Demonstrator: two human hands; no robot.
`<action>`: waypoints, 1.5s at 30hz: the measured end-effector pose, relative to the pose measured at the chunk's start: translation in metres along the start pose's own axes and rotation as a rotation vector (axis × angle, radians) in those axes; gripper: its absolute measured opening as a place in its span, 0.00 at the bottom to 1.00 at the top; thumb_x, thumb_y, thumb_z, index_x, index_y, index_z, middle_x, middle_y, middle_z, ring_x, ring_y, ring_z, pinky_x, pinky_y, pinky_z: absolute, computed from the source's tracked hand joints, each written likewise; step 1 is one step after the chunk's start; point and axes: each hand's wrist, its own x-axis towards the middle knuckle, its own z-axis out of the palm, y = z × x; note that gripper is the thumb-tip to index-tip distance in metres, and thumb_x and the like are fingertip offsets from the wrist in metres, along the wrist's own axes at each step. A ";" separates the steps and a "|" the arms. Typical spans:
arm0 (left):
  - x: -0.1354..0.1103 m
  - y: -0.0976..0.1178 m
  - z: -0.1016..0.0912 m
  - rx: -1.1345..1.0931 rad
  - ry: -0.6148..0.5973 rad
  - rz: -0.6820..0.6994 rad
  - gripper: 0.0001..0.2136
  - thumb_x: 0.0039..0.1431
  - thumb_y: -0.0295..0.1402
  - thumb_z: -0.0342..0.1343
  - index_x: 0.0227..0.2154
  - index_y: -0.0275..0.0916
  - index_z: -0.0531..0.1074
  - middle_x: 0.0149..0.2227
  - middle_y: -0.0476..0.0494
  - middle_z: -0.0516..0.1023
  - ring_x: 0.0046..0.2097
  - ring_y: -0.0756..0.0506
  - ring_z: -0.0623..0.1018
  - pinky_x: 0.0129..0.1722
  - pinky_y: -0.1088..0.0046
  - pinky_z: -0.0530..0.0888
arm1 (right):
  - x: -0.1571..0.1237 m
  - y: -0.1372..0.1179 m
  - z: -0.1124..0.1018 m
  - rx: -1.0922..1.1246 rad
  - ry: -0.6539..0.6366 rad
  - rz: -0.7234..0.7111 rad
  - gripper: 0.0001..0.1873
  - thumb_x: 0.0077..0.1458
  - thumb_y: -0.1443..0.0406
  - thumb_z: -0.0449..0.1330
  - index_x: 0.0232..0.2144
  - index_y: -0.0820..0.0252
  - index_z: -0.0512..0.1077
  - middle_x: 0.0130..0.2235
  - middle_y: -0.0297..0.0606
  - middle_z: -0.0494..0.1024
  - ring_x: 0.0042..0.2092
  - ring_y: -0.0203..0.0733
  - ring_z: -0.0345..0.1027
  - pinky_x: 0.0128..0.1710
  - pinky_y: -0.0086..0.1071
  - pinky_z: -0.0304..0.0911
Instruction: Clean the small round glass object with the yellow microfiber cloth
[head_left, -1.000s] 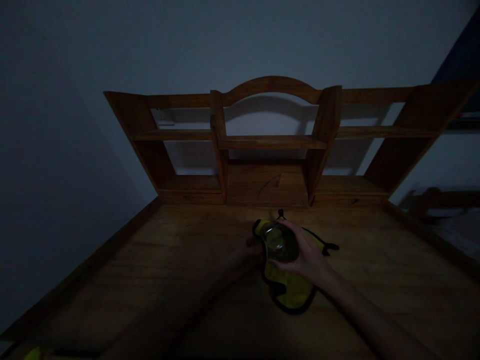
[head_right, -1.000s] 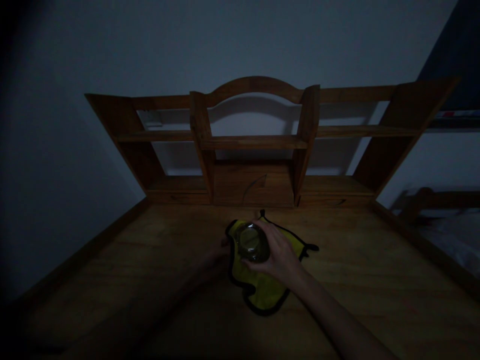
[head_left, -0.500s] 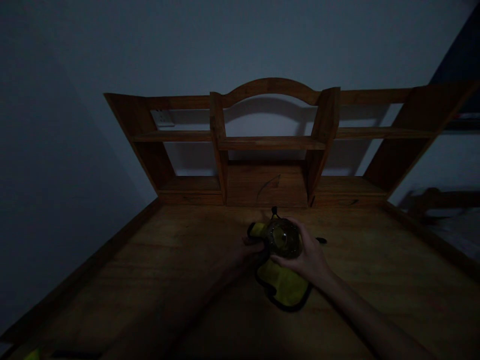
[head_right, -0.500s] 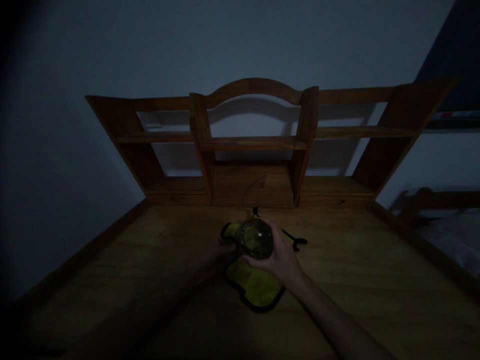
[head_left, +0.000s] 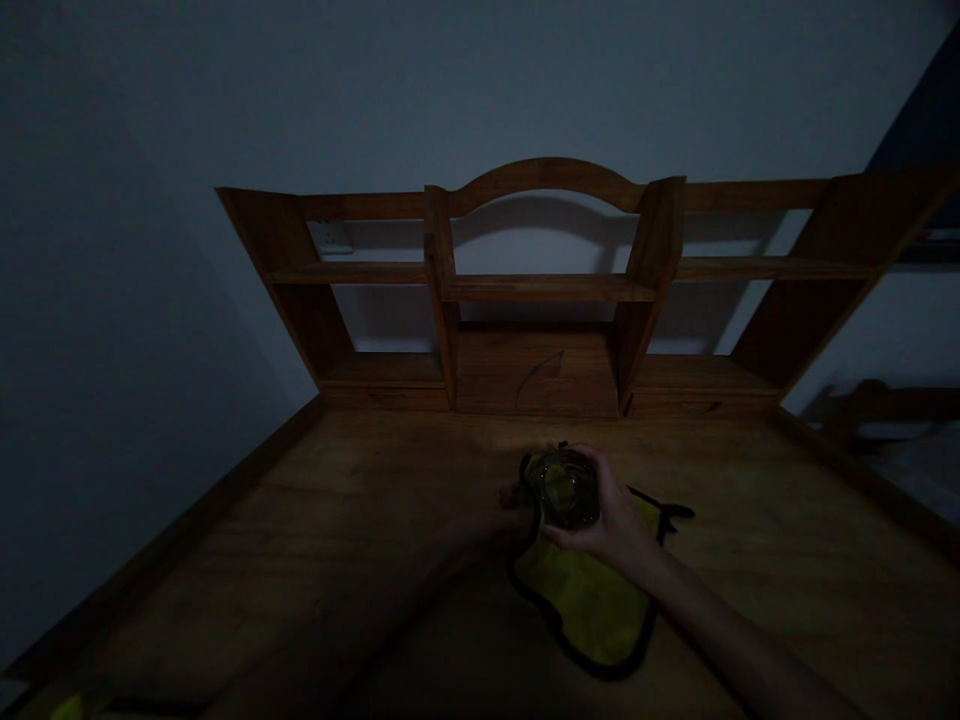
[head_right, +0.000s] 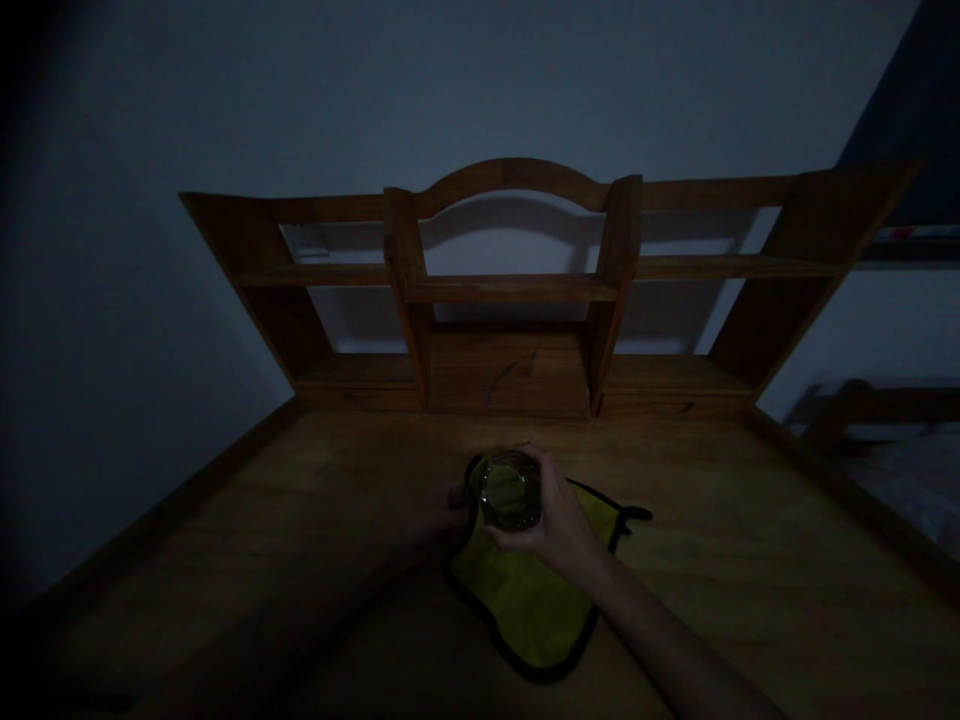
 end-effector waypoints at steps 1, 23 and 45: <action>0.000 0.000 0.000 0.002 -0.011 -0.007 0.21 0.42 0.29 0.69 0.42 0.32 0.74 0.41 0.36 0.77 0.41 0.41 0.78 0.41 0.68 0.72 | -0.001 0.002 0.001 0.005 -0.004 -0.003 0.47 0.35 0.59 0.71 0.55 0.54 0.52 0.52 0.43 0.65 0.52 0.51 0.63 0.52 0.43 0.62; 0.007 0.001 -0.002 0.123 0.333 -0.046 0.19 0.33 0.33 0.72 0.31 0.29 0.77 0.29 0.41 0.78 0.28 0.48 0.76 0.32 0.73 0.72 | 0.005 0.010 -0.001 0.064 0.049 -0.036 0.46 0.38 0.60 0.71 0.55 0.54 0.53 0.53 0.43 0.66 0.53 0.51 0.62 0.53 0.44 0.62; 0.002 0.006 0.004 -0.043 -0.065 0.074 0.29 0.41 0.20 0.64 0.51 0.34 0.68 0.50 0.35 0.73 0.53 0.36 0.71 0.53 0.63 0.67 | 0.007 -0.001 -0.005 -0.022 -0.056 -0.118 0.42 0.42 0.62 0.69 0.57 0.56 0.54 0.56 0.45 0.63 0.57 0.53 0.59 0.56 0.46 0.58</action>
